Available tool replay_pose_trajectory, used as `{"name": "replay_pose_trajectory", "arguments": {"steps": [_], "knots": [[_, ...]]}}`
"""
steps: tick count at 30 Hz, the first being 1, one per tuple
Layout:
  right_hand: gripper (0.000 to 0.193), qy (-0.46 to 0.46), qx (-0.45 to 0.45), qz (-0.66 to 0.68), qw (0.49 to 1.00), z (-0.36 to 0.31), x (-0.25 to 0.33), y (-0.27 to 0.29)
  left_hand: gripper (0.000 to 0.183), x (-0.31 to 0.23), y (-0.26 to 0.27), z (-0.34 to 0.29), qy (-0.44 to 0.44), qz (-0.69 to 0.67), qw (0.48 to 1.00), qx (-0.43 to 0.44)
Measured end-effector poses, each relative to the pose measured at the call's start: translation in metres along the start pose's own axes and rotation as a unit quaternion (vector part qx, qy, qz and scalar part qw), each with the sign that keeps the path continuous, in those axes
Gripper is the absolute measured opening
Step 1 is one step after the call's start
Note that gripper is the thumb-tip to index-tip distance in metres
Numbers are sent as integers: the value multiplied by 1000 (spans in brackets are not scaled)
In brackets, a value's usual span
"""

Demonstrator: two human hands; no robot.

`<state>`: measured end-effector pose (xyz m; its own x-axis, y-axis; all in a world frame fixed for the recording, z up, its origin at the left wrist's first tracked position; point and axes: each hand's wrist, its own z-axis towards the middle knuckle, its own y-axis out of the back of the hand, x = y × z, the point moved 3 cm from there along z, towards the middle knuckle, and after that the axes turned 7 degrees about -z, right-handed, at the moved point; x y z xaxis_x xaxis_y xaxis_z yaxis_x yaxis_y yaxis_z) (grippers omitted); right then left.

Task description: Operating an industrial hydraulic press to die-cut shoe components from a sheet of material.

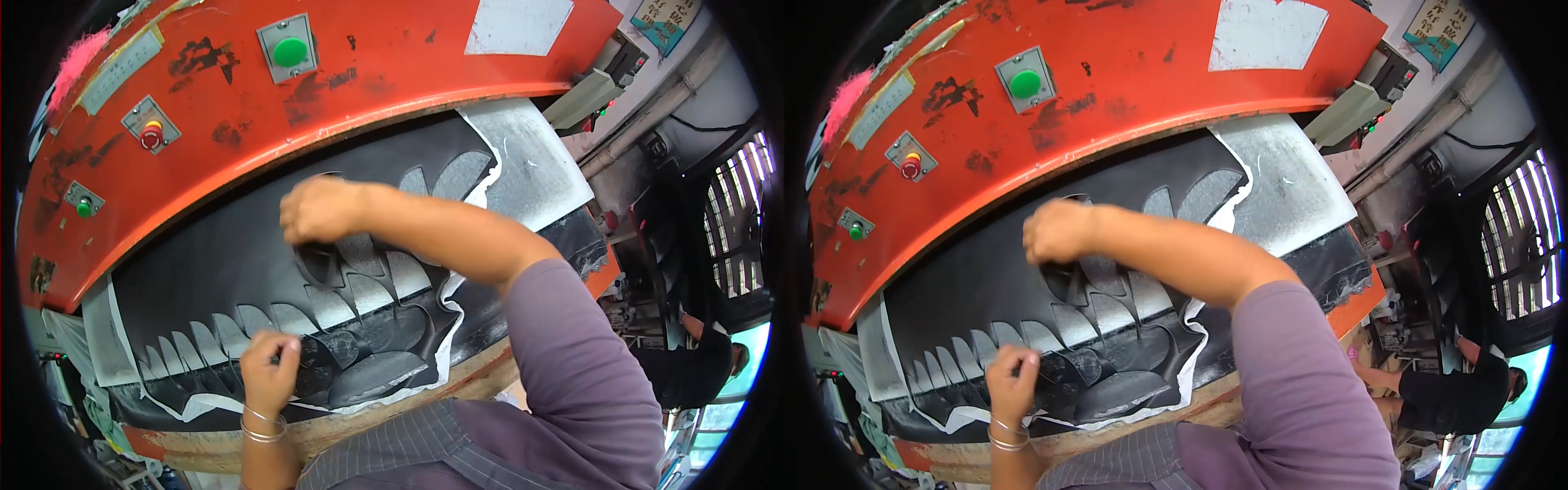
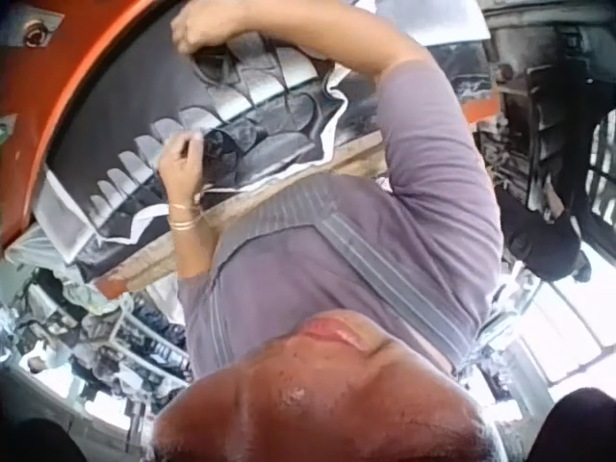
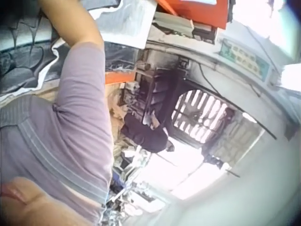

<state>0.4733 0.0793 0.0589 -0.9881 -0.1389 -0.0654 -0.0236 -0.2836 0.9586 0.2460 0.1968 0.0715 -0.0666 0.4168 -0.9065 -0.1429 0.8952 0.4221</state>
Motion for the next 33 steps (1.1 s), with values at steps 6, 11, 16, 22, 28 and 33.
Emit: {"name": "replay_pose_trajectory", "arguments": {"steps": [6, 11, 16, 22, 28, 33], "knots": [[25, -510, 113, 84, 848, -99, -66, 28, 22, 10, -32, 55, 29, -139, 989, -39], [22, -699, 85, 276, 654, -132, -52, 9, 35, 12, -90, 91, 12, -115, 993, 1], [20, -677, 104, 2, 729, -182, -58, 57, 41, 16, -127, 102, -28, -89, 995, 33], [17, -604, 100, -130, 780, -215, -53, 107, 35, 10, -154, 93, -174, 138, 974, 41], [19, -226, 166, -98, 955, -131, -58, 56, 48, 12, -147, 97, -108, 49, 993, -4], [15, -120, 147, -69, 979, -97, -56, 2, 60, 18, -149, 100, -67, 65, 996, 15]]}}
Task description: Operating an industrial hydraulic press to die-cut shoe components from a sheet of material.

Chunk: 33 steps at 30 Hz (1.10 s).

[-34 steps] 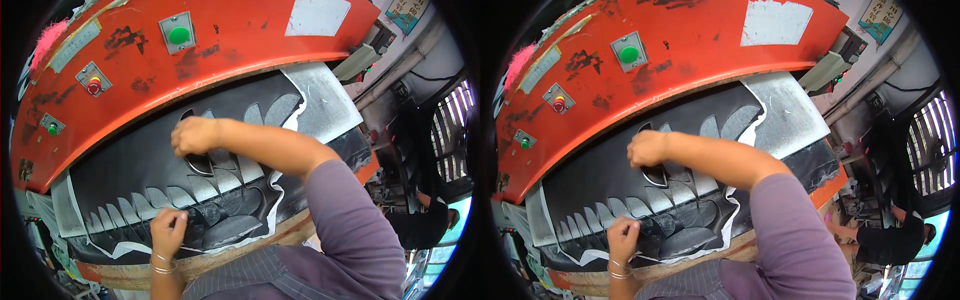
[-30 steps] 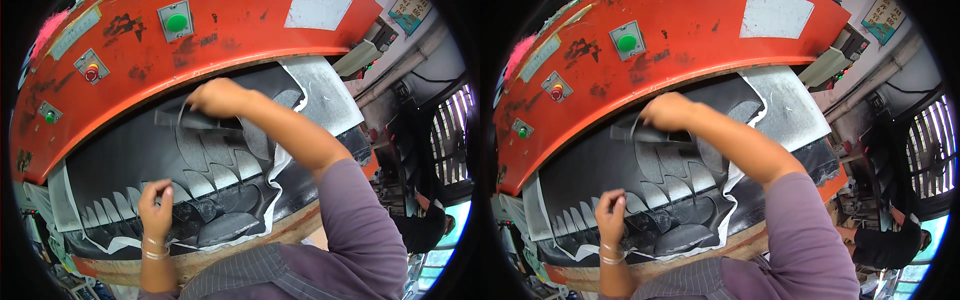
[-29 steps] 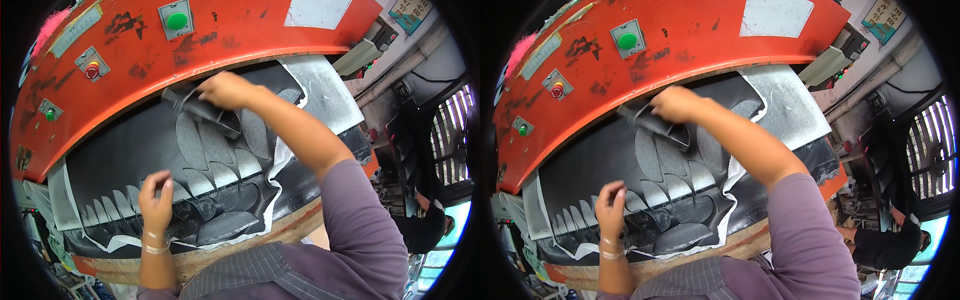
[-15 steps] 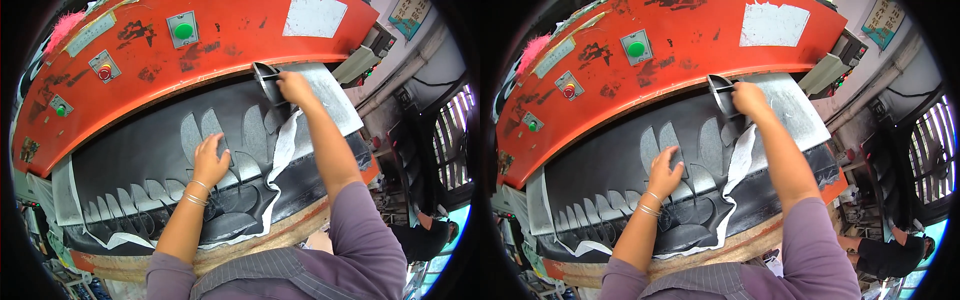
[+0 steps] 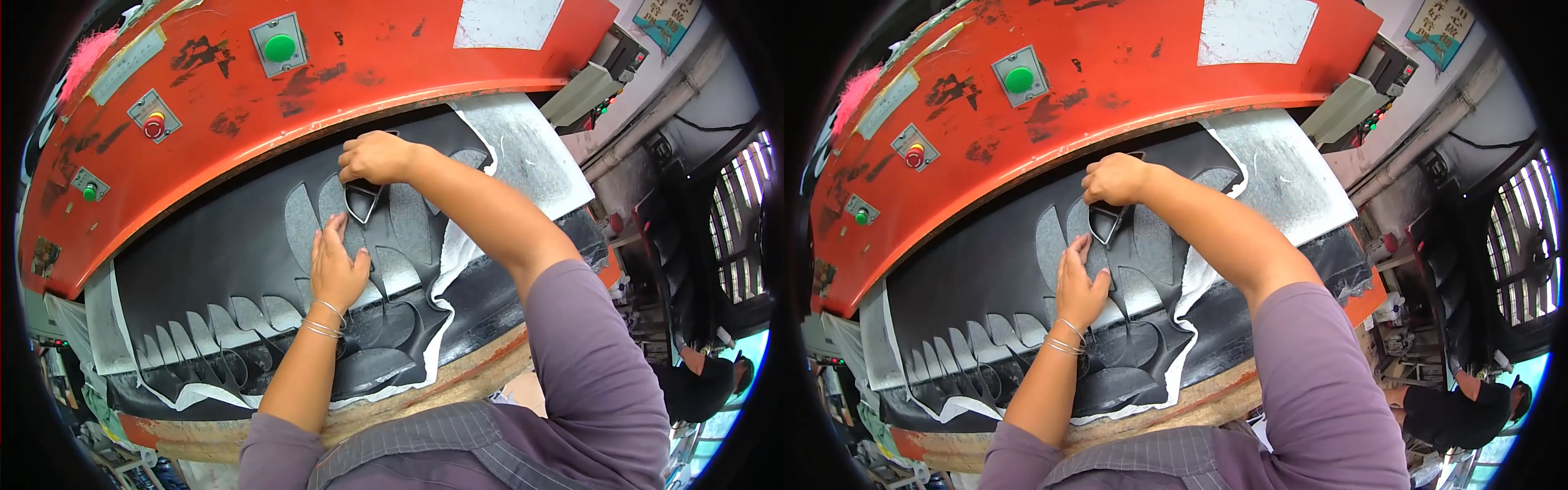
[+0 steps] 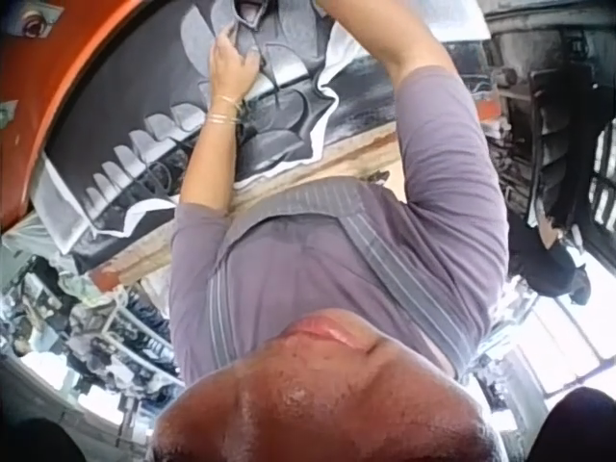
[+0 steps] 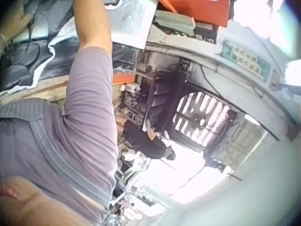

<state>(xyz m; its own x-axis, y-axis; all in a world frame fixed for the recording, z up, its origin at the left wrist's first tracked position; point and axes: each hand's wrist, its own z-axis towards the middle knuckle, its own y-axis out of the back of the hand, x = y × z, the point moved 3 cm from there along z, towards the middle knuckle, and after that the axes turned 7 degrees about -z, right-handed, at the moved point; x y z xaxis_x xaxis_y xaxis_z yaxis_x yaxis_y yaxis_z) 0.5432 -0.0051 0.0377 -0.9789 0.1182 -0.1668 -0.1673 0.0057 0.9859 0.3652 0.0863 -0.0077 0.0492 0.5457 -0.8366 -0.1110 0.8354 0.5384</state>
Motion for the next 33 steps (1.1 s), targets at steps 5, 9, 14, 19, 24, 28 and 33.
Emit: {"name": "replay_pose_trajectory", "arguments": {"steps": [5, 9, 14, 19, 24, 28, 33], "knots": [[48, -302, -145, 209, 919, -58, -32, -6, 64, 2, 0, 2, 10, 9, 999, 34], [88, -388, -7, 319, 865, -103, -35, -35, 62, 7, 0, 8, 26, -14, 999, 38], [92, -395, -44, 250, 883, -106, -27, -48, 57, 2, -1, 8, 3, -10, 999, 51], [94, -389, -49, 271, 879, -97, -20, -45, 57, 1, 0, 7, 39, -12, 998, 44], [95, -383, -39, 239, 892, -95, -23, -50, 57, 8, -5, 7, 35, -43, 998, 18], [93, -364, -62, 256, 893, -88, -28, -55, 59, 6, -2, 7, 23, -33, 999, 17], [93, -364, -70, 253, 894, -89, -27, -56, 58, 7, -3, 8, 23, -27, 999, 23]]}}
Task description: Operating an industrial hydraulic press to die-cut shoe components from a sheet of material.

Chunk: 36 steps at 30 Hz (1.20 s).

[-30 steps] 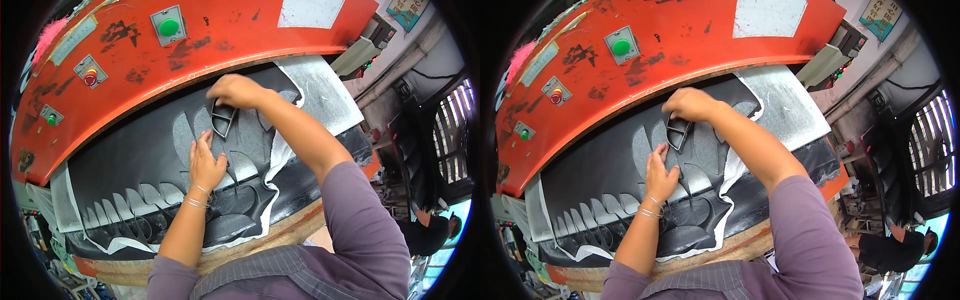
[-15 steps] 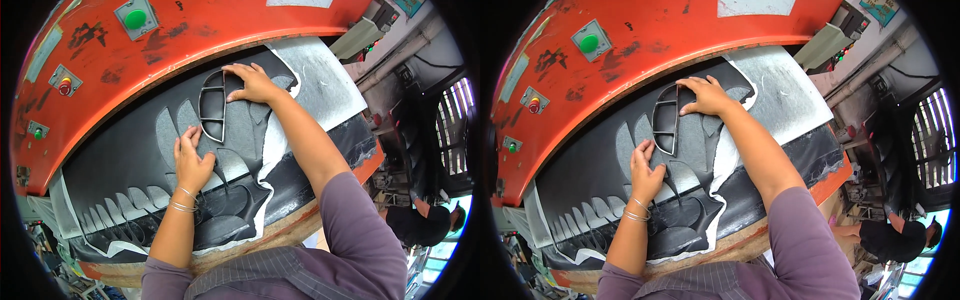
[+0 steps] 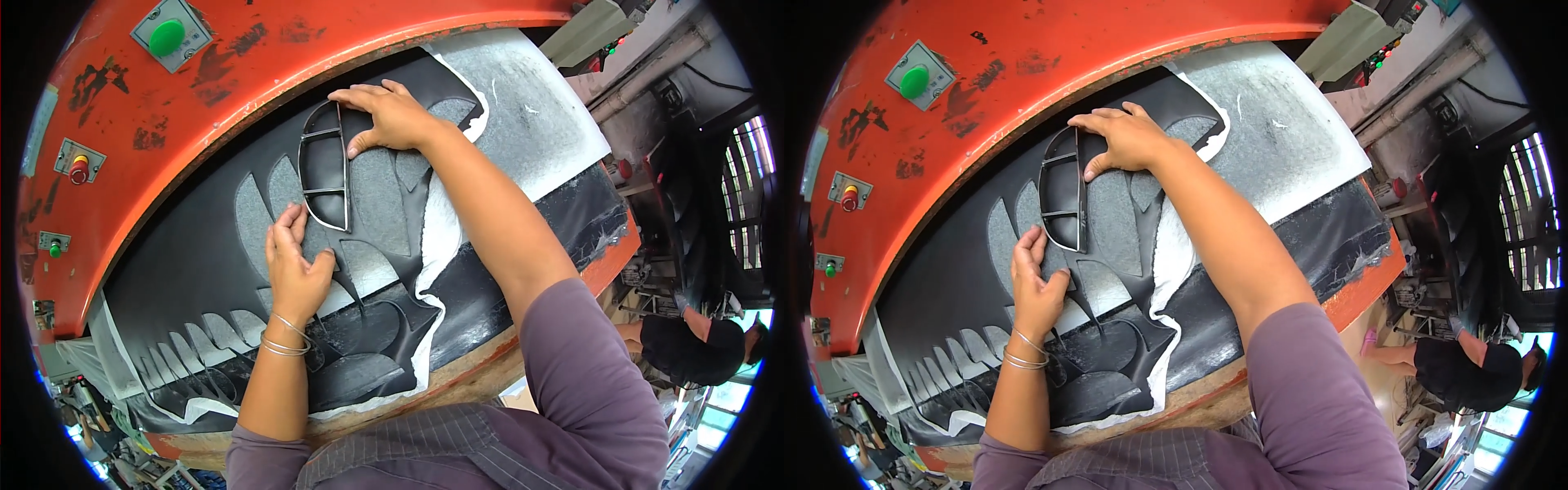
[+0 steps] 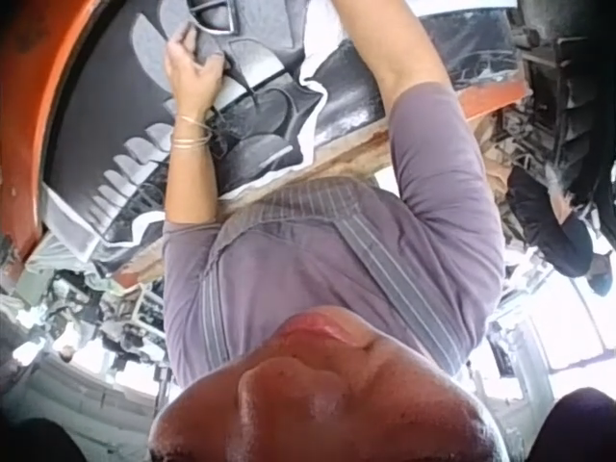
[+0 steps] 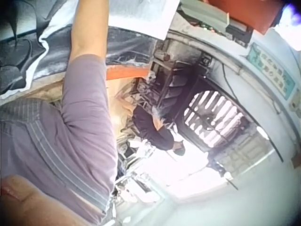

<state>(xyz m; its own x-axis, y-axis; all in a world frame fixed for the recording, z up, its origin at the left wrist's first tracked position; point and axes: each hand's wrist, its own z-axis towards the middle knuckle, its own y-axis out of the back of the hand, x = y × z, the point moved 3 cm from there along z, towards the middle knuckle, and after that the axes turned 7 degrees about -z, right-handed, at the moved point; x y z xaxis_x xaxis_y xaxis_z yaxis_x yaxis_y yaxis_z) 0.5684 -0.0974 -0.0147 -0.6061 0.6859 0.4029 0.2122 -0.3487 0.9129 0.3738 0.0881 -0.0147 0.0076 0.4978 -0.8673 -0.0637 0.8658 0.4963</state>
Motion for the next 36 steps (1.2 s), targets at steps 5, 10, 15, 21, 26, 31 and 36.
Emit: {"name": "replay_pose_trajectory", "arguments": {"steps": [5, 10, 15, 21, 26, 31, 36], "knots": [[92, 12, -7, 4, 1000, -1, 2, 5, 59, -9, 4, 1, 9, 31, 999, 28], [98, 0, 20, -6, 1000, 1, 2, 9, 60, -11, 3, 1, -2, 40, 999, 16], [101, -74, 31, -61, 995, -11, 18, 27, 62, -3, 22, -6, 43, -89, 995, -6], [68, -77, -92, 42, 992, -55, 95, 85, 37, 62, 169, -35, 43, -255, 918, -300], [53, -21, -164, 161, 973, -28, 190, 112, 19, 89, 322, -81, 7, -180, 853, -490], [40, 9, -84, 150, 985, -55, 245, 112, 14, 32, 313, -144, -7, -125, 926, -356], [39, -33, 70, 120, 990, -126, 254, 55, 22, -30, 176, -267, 84, -63, 994, 39]]}}
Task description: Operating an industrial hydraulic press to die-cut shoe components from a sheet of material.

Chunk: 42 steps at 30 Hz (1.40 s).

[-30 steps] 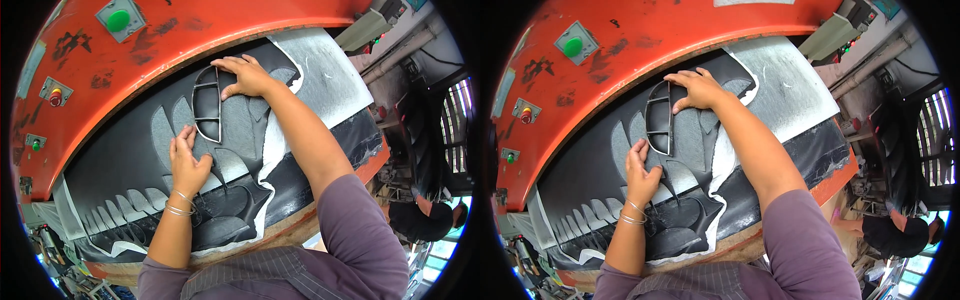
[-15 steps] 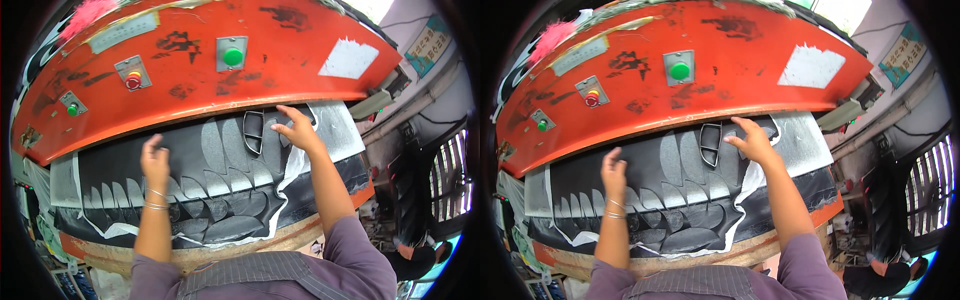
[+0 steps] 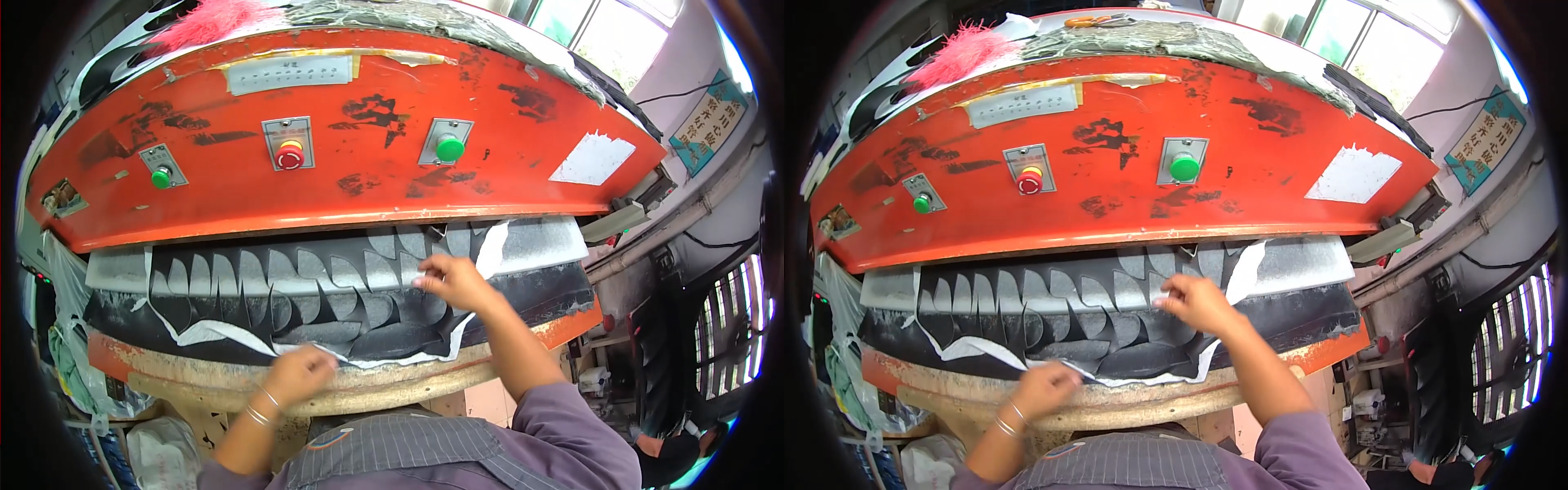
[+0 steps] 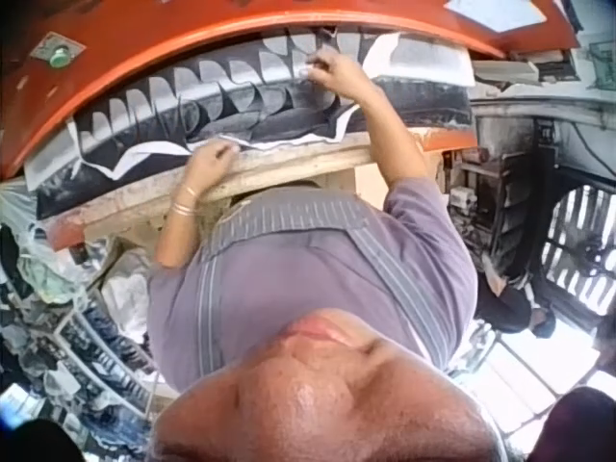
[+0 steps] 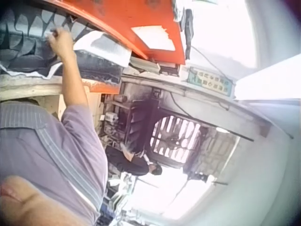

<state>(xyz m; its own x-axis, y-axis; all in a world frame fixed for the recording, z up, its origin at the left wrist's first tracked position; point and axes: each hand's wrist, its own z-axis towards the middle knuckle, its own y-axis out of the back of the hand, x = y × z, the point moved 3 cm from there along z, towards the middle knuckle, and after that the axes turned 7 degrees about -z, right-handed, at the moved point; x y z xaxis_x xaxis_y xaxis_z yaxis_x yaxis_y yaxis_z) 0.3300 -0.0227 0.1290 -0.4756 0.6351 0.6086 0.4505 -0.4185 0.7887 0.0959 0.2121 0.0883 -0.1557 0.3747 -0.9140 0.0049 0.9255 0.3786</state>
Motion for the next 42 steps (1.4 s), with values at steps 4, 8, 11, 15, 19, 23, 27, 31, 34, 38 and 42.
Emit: {"name": "replay_pose_trajectory", "arguments": {"steps": [4, 8, 11, 15, 19, 23, 27, 31, 34, 38, 42], "knots": [[35, -20, 120, 41, 992, -52, 35, -47, 18, -27, -39, -40, -59, 117, 990, -48], [40, 114, 106, -61, 986, -110, 64, -84, 13, -44, -46, -34, -49, 144, 979, -138], [41, 148, 30, -137, 979, -126, 73, -82, 12, -43, -50, -33, -50, 165, 969, -178], [43, 147, 22, -160, 976, -132, 70, -81, 11, -40, -58, -38, -36, 182, 963, -197], [49, 32, 262, -22, 964, -121, 53, -60, 13, -28, -69, -53, -52, 192, 957, -210], [55, -8, -142, -68, 987, -66, -8, -24, 13, -12, -83, -73, -69, 218, 951, -208], [46, -27, -252, -149, 956, -23, -43, -21, 9, -8, -91, -97, -80, 214, 959, -168], [38, 1, -344, -238, 908, -33, -71, -50, 14, -1, -101, -127, -88, 218, 964, -128], [31, -9, -302, -124, 945, -44, -53, -56, 13, 24, -94, -132, -60, 95, 991, -77], [33, 81, -297, -123, 944, -45, 6, -116, 10, 31, -42, -92, -89, 3, 983, -163], [32, 89, -276, -143, 946, -43, 49, -153, 20, 24, 11, -18, -175, 30, 970, -168]]}}
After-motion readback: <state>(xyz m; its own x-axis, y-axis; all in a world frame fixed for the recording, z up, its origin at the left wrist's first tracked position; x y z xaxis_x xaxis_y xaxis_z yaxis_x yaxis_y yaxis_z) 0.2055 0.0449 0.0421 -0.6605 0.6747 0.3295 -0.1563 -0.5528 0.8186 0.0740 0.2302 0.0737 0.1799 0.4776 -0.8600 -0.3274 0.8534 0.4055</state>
